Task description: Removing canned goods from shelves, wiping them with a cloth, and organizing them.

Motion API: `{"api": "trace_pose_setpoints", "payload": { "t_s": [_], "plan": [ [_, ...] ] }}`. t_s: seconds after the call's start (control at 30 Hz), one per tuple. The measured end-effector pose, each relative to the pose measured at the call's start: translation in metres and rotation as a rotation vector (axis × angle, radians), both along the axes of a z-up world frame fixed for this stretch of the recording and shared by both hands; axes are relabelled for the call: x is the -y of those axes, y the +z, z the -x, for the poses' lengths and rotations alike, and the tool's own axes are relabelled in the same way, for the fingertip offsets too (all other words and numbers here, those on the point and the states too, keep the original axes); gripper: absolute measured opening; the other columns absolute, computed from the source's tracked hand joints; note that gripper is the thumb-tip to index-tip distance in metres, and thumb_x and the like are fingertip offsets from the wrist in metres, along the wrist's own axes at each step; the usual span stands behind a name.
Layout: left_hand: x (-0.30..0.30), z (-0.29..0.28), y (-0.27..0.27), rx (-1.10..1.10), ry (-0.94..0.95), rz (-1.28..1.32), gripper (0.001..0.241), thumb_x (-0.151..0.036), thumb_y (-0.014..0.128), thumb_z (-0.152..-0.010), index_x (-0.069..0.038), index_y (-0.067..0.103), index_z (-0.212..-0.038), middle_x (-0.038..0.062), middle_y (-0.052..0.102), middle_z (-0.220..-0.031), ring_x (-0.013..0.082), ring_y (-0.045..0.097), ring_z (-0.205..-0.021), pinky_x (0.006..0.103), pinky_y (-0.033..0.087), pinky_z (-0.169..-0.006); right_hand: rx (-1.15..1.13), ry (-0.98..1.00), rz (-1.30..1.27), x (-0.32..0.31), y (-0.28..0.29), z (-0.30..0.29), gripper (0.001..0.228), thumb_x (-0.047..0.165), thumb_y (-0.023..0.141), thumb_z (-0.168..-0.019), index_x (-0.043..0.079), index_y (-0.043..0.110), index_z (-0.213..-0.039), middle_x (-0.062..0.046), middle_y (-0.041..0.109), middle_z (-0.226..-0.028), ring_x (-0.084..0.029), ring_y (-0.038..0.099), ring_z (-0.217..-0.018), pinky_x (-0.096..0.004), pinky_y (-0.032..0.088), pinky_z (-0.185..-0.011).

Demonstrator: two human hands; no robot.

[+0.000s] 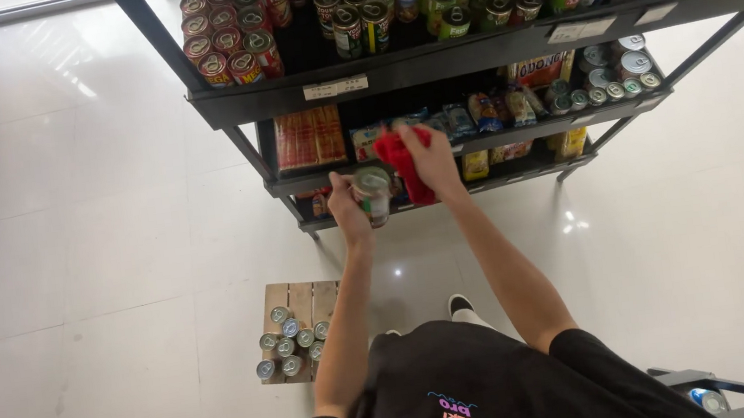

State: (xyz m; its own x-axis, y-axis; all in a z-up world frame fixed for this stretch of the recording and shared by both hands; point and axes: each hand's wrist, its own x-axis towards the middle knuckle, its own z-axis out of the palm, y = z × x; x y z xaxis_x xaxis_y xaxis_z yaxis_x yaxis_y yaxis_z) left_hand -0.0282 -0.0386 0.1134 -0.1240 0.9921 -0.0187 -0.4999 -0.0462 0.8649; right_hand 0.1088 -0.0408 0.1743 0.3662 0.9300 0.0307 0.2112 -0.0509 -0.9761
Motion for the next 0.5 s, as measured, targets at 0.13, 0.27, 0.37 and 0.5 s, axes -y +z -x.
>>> {"api": "trace_pose_setpoints", "payload": {
  "t_s": [0.13,0.27,0.37,0.5],
  "plan": [
    [-0.005,0.016,0.003,0.383,-0.211,0.229,0.08,-0.08,0.042,-0.094,-0.006,0.065,-0.114,0.018,0.074,-0.089,0.024,0.072,-0.072,0.0383,0.06,-0.064,-0.14,-0.039,-0.091,0.021,0.02,0.019,0.042,0.051,0.057,-0.105,0.014,0.067,-0.087,-0.003,0.067,-0.077,-0.014,0.063,-0.073,-0.031,0.053,-0.079],
    [-0.012,0.032,0.017,0.5,-0.365,0.26,0.062,-0.06,0.064,-0.097,-0.002,0.062,-0.121,0.016,0.071,-0.104,0.0305,0.07,-0.091,0.0428,0.058,-0.079,-0.033,0.047,-0.373,0.03,0.001,0.034,0.035,0.043,0.056,-0.107,0.01,0.061,-0.115,-0.01,0.062,-0.122,-0.024,0.058,-0.117,-0.044,0.043,-0.105],
    [-0.022,0.033,0.016,0.63,-0.315,0.288,0.067,-0.062,0.067,-0.093,-0.002,0.062,-0.121,0.016,0.071,-0.103,0.0308,0.07,-0.091,0.045,0.059,-0.084,0.172,0.217,-0.48,0.035,-0.006,0.046,0.036,0.028,0.066,-0.102,0.003,0.056,-0.126,-0.016,0.048,-0.139,-0.036,0.044,-0.136,-0.05,0.034,-0.114],
    [-0.039,0.047,-0.01,0.7,-0.262,0.289,0.069,-0.066,0.068,-0.089,-0.002,0.07,-0.114,0.018,0.075,-0.102,0.033,0.075,-0.09,0.0477,0.063,-0.088,0.23,0.517,-0.406,0.054,0.02,0.067,0.066,0.017,0.069,-0.097,0.0,0.034,-0.151,-0.024,0.021,-0.156,-0.052,0.024,-0.146,-0.063,0.028,-0.118]
  ]
}}
